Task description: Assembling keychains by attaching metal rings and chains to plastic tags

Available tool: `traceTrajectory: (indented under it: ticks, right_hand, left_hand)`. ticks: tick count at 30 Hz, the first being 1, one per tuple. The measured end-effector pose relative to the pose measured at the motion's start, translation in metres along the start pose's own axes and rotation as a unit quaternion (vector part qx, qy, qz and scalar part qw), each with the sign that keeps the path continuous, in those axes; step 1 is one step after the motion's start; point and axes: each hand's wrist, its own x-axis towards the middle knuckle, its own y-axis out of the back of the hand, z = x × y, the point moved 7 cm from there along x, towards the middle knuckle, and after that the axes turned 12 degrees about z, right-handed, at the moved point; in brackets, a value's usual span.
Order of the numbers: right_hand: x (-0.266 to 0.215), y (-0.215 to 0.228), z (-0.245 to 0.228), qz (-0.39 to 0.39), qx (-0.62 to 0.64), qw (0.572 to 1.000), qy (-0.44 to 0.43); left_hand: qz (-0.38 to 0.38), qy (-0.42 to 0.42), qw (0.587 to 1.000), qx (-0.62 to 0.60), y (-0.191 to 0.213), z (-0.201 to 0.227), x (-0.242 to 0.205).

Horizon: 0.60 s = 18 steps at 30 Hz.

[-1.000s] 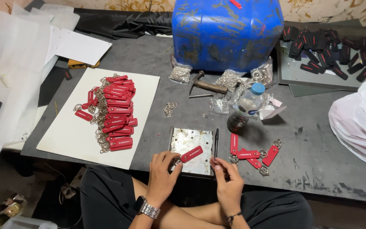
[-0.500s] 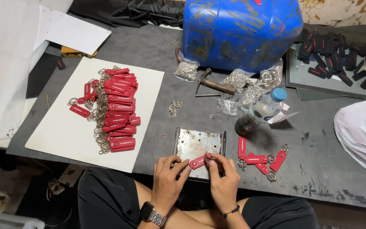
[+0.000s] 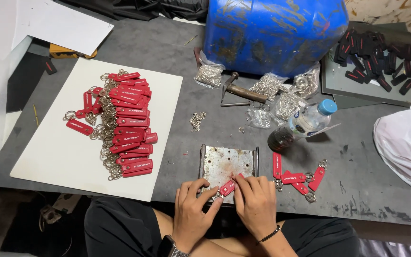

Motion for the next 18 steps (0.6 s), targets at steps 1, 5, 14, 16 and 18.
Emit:
traceTrajectory:
  ticks: [1,5,14,16,18]
  right_hand:
    - [-0.001,-0.001,0.001,-0.001,-0.001,1.0,0.0]
    - [0.004,-0.004,-0.007,-0.038,0.076,0.996,0.024]
    - [0.019,-0.007,-0.01,-0.073,0.07,0.987,0.125]
    - [0.02,-0.006,-0.014,-0.08,0.089,0.985,0.12]
    - [0.019,-0.007,-0.019,-0.093,0.08,0.978,0.169]
  left_hand:
    - [0.0,0.001,1.0,-0.001,-0.001,-0.001,-0.001]
    - [-0.002,0.002,1.0,0.01,-0.003,-0.005,-0.003]
    - [-0.003,0.0,1.0,0.03,-0.005,-0.006,-0.005]
    - [-0.001,0.001,1.0,0.026,-0.005,-0.005,-0.005]
    - [-0.005,0.005,1.0,0.025,-0.004,-0.006,-0.004]
